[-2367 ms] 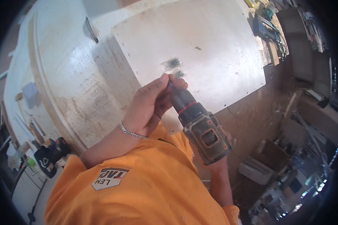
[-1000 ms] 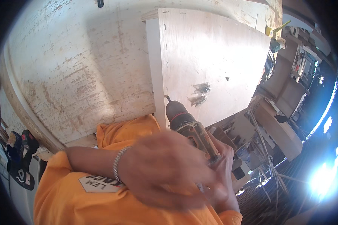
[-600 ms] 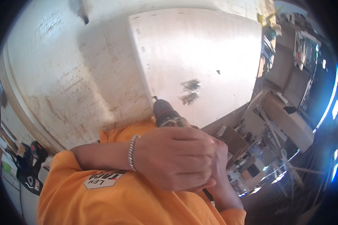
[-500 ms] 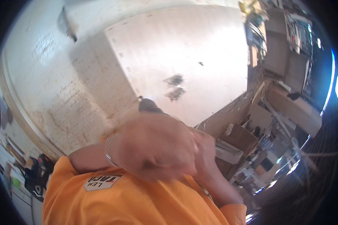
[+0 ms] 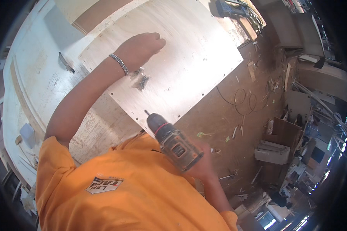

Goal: The person drives screws into a wooden panel using a drill. They pick up screws one by one from the workbench, position them on the board, and use the power tool to fasten them, then move a wooden box into the frame.

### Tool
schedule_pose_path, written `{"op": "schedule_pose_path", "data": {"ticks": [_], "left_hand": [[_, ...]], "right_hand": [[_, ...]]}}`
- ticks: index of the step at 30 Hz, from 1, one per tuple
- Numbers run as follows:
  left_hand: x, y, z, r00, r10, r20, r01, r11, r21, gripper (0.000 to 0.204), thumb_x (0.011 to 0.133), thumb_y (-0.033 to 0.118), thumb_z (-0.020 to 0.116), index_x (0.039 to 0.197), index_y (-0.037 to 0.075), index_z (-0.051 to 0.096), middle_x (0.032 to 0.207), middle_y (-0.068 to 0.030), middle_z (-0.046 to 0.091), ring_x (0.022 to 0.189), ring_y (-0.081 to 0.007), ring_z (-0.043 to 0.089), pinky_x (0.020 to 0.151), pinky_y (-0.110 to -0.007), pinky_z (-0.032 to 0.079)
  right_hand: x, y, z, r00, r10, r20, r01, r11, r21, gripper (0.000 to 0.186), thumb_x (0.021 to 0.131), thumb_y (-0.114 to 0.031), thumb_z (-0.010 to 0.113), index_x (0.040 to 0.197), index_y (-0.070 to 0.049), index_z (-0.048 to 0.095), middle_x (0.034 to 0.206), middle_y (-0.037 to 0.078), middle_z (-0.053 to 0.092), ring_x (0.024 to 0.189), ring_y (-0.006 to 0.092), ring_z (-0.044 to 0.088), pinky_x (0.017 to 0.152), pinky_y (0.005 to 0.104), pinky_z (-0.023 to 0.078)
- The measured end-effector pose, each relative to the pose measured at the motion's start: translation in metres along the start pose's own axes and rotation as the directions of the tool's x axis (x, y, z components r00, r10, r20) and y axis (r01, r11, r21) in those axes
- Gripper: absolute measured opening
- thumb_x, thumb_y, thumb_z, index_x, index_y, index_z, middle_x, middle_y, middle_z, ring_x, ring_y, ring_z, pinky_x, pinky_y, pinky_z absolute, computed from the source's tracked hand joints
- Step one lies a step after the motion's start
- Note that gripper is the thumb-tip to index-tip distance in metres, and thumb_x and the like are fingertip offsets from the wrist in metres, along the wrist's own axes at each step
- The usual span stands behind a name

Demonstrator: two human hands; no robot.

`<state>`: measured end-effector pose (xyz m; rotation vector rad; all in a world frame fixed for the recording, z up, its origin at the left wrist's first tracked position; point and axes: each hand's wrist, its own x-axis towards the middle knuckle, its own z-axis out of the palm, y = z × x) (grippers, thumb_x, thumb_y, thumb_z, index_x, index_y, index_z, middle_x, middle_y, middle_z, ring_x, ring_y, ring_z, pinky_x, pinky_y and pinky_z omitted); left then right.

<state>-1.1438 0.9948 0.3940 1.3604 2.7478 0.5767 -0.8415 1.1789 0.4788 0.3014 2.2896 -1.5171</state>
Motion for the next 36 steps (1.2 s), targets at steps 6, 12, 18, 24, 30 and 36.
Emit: {"op": "schedule_pose_path", "data": {"ticks": [6, 12, 18, 24, 30, 36], "left_hand": [[-0.022, 0.011, -0.015, 0.981, -0.156, -0.111, 0.119, 0.951, -0.285, 0.016, 0.099, 0.012, 0.058, 0.112, 0.002, 0.056, 0.090, -0.0120, 0.061, 0.085, -0.0247, 0.065, 0.079, -0.037, 0.055], [-0.123, 0.122, -0.030, 0.814, -0.424, 0.398, 0.373, -0.143, -0.917, 0.038, 0.104, 0.023, 0.062, 0.133, -0.002, 0.060, 0.102, -0.0103, 0.072, 0.095, -0.0169, 0.069, 0.084, -0.032, 0.057], [-0.159, 0.160, -0.016, 0.664, -0.499, 0.557, -0.080, -0.788, -0.611, 0.028, 0.103, 0.030, 0.065, 0.114, 0.005, 0.066, 0.112, -0.0099, 0.073, 0.101, -0.0180, 0.072, 0.089, -0.032, 0.058], [-0.175, 0.123, -0.017, 0.668, -0.535, 0.517, 0.014, -0.686, -0.727, 0.032, 0.103, 0.033, 0.065, 0.115, 0.004, 0.067, 0.116, -0.0111, 0.073, 0.103, -0.0171, 0.071, 0.091, -0.030, 0.057], [-0.177, 0.073, -0.014, 0.734, -0.536, 0.417, -0.250, -0.784, -0.568, 0.037, 0.106, 0.031, 0.059, 0.124, -0.001, 0.063, 0.121, -0.0130, 0.071, 0.112, -0.0197, 0.068, 0.105, -0.036, 0.052], [-0.167, 0.023, -0.010, 0.691, -0.647, 0.321, -0.544, -0.759, -0.358, 0.044, 0.107, 0.026, 0.054, 0.140, -0.004, 0.050, 0.137, -0.0161, 0.061, 0.130, -0.0219, 0.057, 0.116, -0.039, 0.042]], "right_hand": [[-0.017, 0.042, -0.007, 0.962, -0.238, -0.138, 0.222, 0.968, -0.120, 0.049, 0.077, -0.014, 0.085, 0.121, -0.004, 0.068, 0.105, 0.007, 0.074, 0.091, 0.0193, 0.072, 0.077, 0.0327, 0.056], [-0.016, 0.052, -0.008, 0.906, -0.421, -0.045, 0.389, 0.871, -0.299, 0.036, 0.076, -0.015, 0.084, 0.108, -0.005, 0.070, 0.095, 0.009, 0.072, 0.082, 0.0231, 0.070, 0.072, 0.0334, 0.055], [-0.003, 0.023, 0.002, 0.933, -0.357, 0.037, 0.355, 0.900, -0.252, 0.032, 0.075, -0.014, 0.084, 0.102, -0.005, 0.070, 0.089, 0.009, 0.070, 0.076, 0.0210, 0.069, 0.069, 0.0308, 0.054], [0.015, -0.001, 0.016, 0.998, -0.064, 0.001, 0.063, 0.981, -0.181, 0.024, 0.080, -0.012, 0.078, 0.102, -0.008, 0.070, 0.091, 0.007, 0.070, 0.078, 0.0206, 0.069, 0.070, 0.0322, 0.054], [0.069, -0.061, 0.033, 0.915, -0.317, 0.250, 0.403, 0.668, -0.626, 0.011, 0.088, -0.004, 0.065, 0.098, -0.009, 0.069, 0.079, 0.003, 0.063, 0.067, 0.0178, 0.061, 0.062, 0.0336, 0.049], [0.148, -0.148, 0.085, 0.995, -0.050, 0.081, 0.085, 0.848, -0.523, 0.020, 0.087, -0.006, 0.073, 0.106, -0.002, 0.068, 0.083, 0.002, 0.067, 0.073, 0.0118, 0.064, 0.065, 0.0294, 0.052]]}}
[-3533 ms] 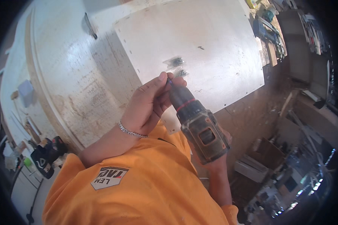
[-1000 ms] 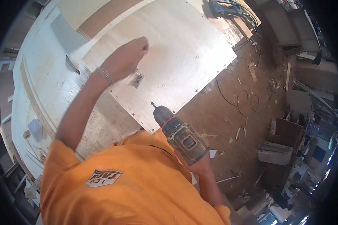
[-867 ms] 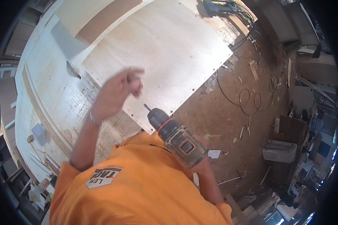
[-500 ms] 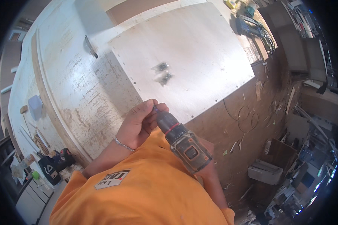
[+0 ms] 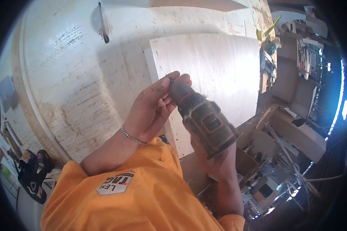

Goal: The person drives screws into a wooden panel using a drill. They pick up screws one by one from the workbench, position them on the board, and use the power tool to fasten them, then move a wooden box into the frame.

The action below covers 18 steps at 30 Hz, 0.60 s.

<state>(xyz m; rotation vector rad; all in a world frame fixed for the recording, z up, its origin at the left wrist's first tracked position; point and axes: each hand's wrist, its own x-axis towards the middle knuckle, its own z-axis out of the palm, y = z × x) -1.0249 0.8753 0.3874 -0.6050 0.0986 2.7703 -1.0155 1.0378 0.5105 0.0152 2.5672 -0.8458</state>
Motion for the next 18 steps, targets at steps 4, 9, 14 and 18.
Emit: {"op": "schedule_pose_path", "data": {"ticks": [4, 9, 14, 18], "left_hand": [[0.024, 0.016, 0.003, 0.998, 0.003, -0.066, -0.013, 0.988, -0.151, 0.042, 0.109, 0.023, 0.052, 0.140, -0.005, 0.049, 0.136, -0.0154, 0.063, 0.125, -0.0201, 0.062, 0.113, -0.035, 0.047], [0.027, 0.021, 0.009, 0.991, -0.013, -0.133, -0.029, 0.951, -0.306, 0.035, 0.110, 0.020, 0.050, 0.136, -0.003, 0.053, 0.135, -0.0148, 0.064, 0.124, -0.0200, 0.063, 0.112, -0.034, 0.049], [0.029, 0.021, 0.012, 0.989, -0.026, -0.148, -0.033, 0.923, -0.384, 0.034, 0.110, 0.019, 0.049, 0.136, -0.003, 0.054, 0.136, -0.0151, 0.063, 0.125, -0.0215, 0.063, 0.112, -0.034, 0.050], [0.030, 0.018, 0.010, 0.991, -0.044, -0.130, -0.010, 0.922, -0.387, 0.034, 0.110, 0.019, 0.049, 0.135, -0.003, 0.056, 0.133, -0.0148, 0.064, 0.125, -0.0212, 0.063, 0.111, -0.034, 0.050]], "right_hand": [[0.046, -0.037, -0.013, 0.981, 0.188, 0.046, -0.180, 0.974, -0.135, 0.027, 0.084, -0.005, 0.076, 0.108, 0.001, 0.067, 0.085, 0.003, 0.068, 0.071, 0.0118, 0.065, 0.063, 0.0288, 0.054], [0.070, -0.063, -0.022, 0.971, 0.226, 0.084, -0.196, 0.944, -0.266, 0.037, 0.080, -0.007, 0.077, 0.114, 0.001, 0.065, 0.095, 0.010, 0.070, 0.080, 0.0190, 0.067, 0.072, 0.0334, 0.055], [0.084, -0.081, -0.030, 0.939, 0.324, 0.113, -0.271, 0.902, -0.335, 0.044, 0.077, -0.013, 0.080, 0.116, -0.001, 0.064, 0.104, 0.014, 0.070, 0.090, 0.0248, 0.068, 0.082, 0.0385, 0.055], [0.092, -0.078, -0.041, 0.960, 0.216, 0.181, -0.114, 0.886, -0.449, 0.034, 0.081, -0.007, 0.077, 0.112, 0.001, 0.067, 0.092, 0.008, 0.070, 0.076, 0.0154, 0.066, 0.069, 0.0318, 0.055]]}}
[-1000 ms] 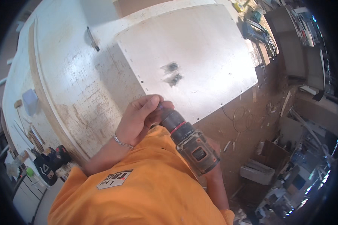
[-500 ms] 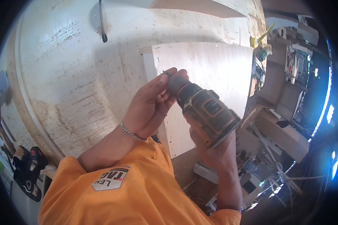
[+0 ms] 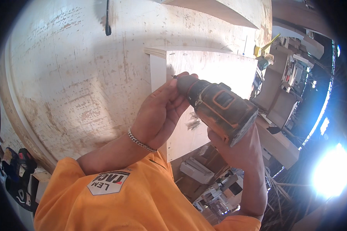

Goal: The person drives screws into a wooden panel using a drill. They pick up screws one by one from the workbench, position them on the board, and use the power tool to fasten them, then move a wooden box into the frame.

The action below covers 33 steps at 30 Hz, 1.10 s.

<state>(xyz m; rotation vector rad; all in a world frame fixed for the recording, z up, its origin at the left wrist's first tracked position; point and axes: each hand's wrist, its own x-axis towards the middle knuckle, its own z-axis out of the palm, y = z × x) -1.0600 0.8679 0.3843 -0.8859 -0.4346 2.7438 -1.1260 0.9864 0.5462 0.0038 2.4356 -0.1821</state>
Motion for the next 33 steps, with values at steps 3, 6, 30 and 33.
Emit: {"op": "schedule_pose_path", "data": {"ticks": [3, 6, 30, 33], "left_hand": [[-0.005, 0.002, -0.008, 1.000, -0.004, 0.007, 0.003, 0.990, 0.141, 0.034, 0.109, 0.019, 0.051, 0.134, -0.003, 0.057, 0.120, -0.0135, 0.069, 0.112, -0.0196, 0.067, 0.101, -0.032, 0.053], [-0.027, 0.007, -0.029, 0.984, 0.176, 0.007, -0.146, 0.793, 0.592, 0.029, 0.105, 0.019, 0.059, 0.125, -0.002, 0.058, 0.092, -0.0075, 0.068, 0.083, -0.0148, 0.067, 0.079, -0.028, 0.054], [-0.012, -0.014, -0.077, 0.792, 0.425, 0.439, -0.382, -0.215, 0.899, 0.023, 0.095, 0.013, 0.070, 0.105, 0.006, 0.051, 0.072, -0.0011, 0.057, 0.065, -0.0096, 0.053, 0.061, -0.029, 0.045], [-0.028, -0.022, -0.063, 0.689, 0.437, 0.578, -0.322, -0.530, 0.785, 0.023, 0.093, 0.012, 0.071, 0.106, 0.005, 0.054, 0.074, -0.0047, 0.060, 0.067, -0.0150, 0.057, 0.064, -0.033, 0.049]], "right_hand": [[0.002, 0.004, 0.002, 0.995, -0.098, -0.024, 0.098, 0.995, -0.028, 0.029, 0.083, -0.005, 0.076, 0.110, 0.002, 0.068, 0.084, 0.005, 0.070, 0.068, 0.0103, 0.066, 0.062, 0.0280, 0.054], [0.006, 0.002, 0.001, 0.990, -0.140, -0.008, 0.140, 0.989, -0.043, 0.031, 0.083, -0.006, 0.078, 0.111, 0.001, 0.068, 0.087, 0.006, 0.070, 0.073, 0.0112, 0.067, 0.064, 0.0288, 0.054], [-0.004, 0.044, 0.033, 0.966, -0.244, -0.084, 0.234, 0.965, -0.120, 0.032, 0.084, -0.033, 0.068, 0.105, -0.009, 0.074, 0.092, 0.017, 0.075, 0.091, 0.0372, 0.072, 0.082, 0.0461, 0.057], [-0.021, 0.091, 0.028, 0.953, -0.195, -0.233, 0.204, 0.979, 0.015, 0.043, 0.083, -0.042, 0.073, 0.110, -0.009, 0.074, 0.095, 0.019, 0.075, 0.095, 0.0379, 0.072, 0.084, 0.0445, 0.057]]}}
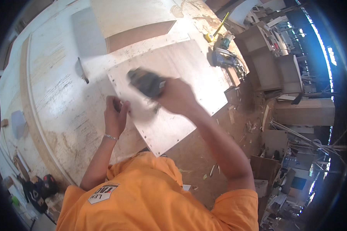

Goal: The person drives screws into a wooden panel using a drill. They pick up screws one by one from the workbench, position them on the board, and use the power tool to fasten them, then move a wooden box into the frame.

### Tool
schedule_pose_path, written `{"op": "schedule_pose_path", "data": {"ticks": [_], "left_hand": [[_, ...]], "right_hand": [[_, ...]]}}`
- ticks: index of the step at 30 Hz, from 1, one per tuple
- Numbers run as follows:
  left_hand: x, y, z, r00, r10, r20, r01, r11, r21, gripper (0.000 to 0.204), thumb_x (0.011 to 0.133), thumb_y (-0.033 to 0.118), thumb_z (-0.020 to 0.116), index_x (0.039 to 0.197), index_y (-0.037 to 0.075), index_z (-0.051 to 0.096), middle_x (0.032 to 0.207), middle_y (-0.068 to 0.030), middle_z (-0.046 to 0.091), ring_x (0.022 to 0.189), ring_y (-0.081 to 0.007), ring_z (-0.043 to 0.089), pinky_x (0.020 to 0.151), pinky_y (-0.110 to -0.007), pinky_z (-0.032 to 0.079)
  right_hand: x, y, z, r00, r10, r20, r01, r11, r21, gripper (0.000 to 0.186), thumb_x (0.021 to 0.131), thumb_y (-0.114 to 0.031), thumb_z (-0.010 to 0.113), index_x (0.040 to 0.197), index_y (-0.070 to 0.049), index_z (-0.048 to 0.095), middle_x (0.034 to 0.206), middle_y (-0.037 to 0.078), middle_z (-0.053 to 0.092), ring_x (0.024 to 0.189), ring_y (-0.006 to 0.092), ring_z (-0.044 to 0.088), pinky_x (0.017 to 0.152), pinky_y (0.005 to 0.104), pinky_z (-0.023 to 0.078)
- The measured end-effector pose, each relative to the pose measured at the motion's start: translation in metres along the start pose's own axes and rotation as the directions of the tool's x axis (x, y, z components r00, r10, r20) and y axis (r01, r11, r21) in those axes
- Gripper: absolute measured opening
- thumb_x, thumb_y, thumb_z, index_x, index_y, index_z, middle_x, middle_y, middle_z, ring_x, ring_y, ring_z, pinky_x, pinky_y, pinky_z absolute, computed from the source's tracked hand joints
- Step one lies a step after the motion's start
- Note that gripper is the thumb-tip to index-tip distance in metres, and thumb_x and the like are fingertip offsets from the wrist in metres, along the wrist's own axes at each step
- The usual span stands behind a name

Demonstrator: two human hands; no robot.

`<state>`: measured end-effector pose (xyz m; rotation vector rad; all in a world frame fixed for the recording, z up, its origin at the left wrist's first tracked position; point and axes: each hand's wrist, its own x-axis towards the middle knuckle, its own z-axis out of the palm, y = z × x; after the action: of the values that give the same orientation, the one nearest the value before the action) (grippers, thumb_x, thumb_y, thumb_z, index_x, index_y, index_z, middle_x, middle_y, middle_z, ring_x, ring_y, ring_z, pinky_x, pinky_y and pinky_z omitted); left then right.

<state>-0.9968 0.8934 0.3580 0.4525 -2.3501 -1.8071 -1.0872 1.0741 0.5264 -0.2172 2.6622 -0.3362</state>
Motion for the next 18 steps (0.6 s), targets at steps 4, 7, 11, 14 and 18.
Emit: {"op": "schedule_pose_path", "data": {"ticks": [4, 7, 11, 14, 18], "left_hand": [[-0.006, 0.038, 0.023, 0.958, 0.269, 0.097, -0.281, 0.950, 0.135, 0.031, 0.091, 0.019, 0.074, 0.113, 0.003, 0.061, 0.089, -0.0098, 0.065, 0.080, -0.0244, 0.064, 0.076, -0.037, 0.053], [0.000, 0.050, 0.048, 0.902, 0.364, 0.232, -0.424, 0.848, 0.317, 0.039, 0.091, 0.023, 0.074, 0.120, 0.001, 0.062, 0.101, -0.0114, 0.066, 0.091, -0.0243, 0.067, 0.085, -0.038, 0.054], [0.009, 0.062, 0.074, 0.919, 0.159, 0.362, -0.332, 0.808, 0.487, 0.041, 0.091, 0.024, 0.073, 0.125, 0.004, 0.063, 0.108, -0.0129, 0.067, 0.097, -0.0266, 0.068, 0.091, -0.038, 0.055], [0.010, 0.065, 0.079, 0.933, 0.057, 0.355, -0.201, 0.902, 0.382, 0.034, 0.093, 0.023, 0.073, 0.121, 0.006, 0.064, 0.104, -0.0103, 0.068, 0.093, -0.0238, 0.068, 0.087, -0.036, 0.056], [-0.015, 0.072, 0.084, 0.952, -0.051, 0.302, 0.034, 0.998, 0.062, 0.025, 0.094, 0.013, 0.074, 0.112, 0.003, 0.060, 0.102, -0.0045, 0.065, 0.091, -0.0130, 0.064, 0.079, -0.029, 0.055]], "right_hand": [[-0.005, 0.102, -0.006, 0.950, -0.049, -0.308, 0.047, 0.999, -0.012, 0.046, 0.087, -0.031, 0.070, 0.128, -0.011, 0.062, 0.106, 0.019, 0.073, 0.104, 0.0395, 0.068, 0.089, 0.0467, 0.054], [-0.001, 0.146, -0.006, 0.961, -0.011, -0.275, 0.016, 1.000, 0.014, 0.046, 0.082, -0.019, 0.070, 0.127, -0.011, 0.062, 0.110, 0.017, 0.072, 0.107, 0.0378, 0.068, 0.091, 0.0457, 0.053], [0.004, 0.189, 0.017, 0.963, -0.088, -0.257, 0.078, 0.996, -0.049, 0.056, 0.078, -0.025, 0.078, 0.130, -0.011, 0.060, 0.110, 0.019, 0.071, 0.109, 0.0380, 0.067, 0.093, 0.0468, 0.052], [0.000, 0.219, 0.032, 0.923, -0.236, -0.304, 0.216, 0.971, -0.099, 0.073, 0.075, -0.037, 0.085, 0.136, -0.010, 0.057, 0.113, 0.019, 0.068, 0.111, 0.0390, 0.063, 0.097, 0.0484, 0.049], [-0.016, 0.224, 0.016, 0.857, -0.415, -0.305, 0.430, 0.902, -0.017, 0.064, 0.080, -0.027, 0.081, 0.137, -0.008, 0.059, 0.124, 0.018, 0.062, 0.120, 0.0358, 0.059, 0.104, 0.0437, 0.046]]}}
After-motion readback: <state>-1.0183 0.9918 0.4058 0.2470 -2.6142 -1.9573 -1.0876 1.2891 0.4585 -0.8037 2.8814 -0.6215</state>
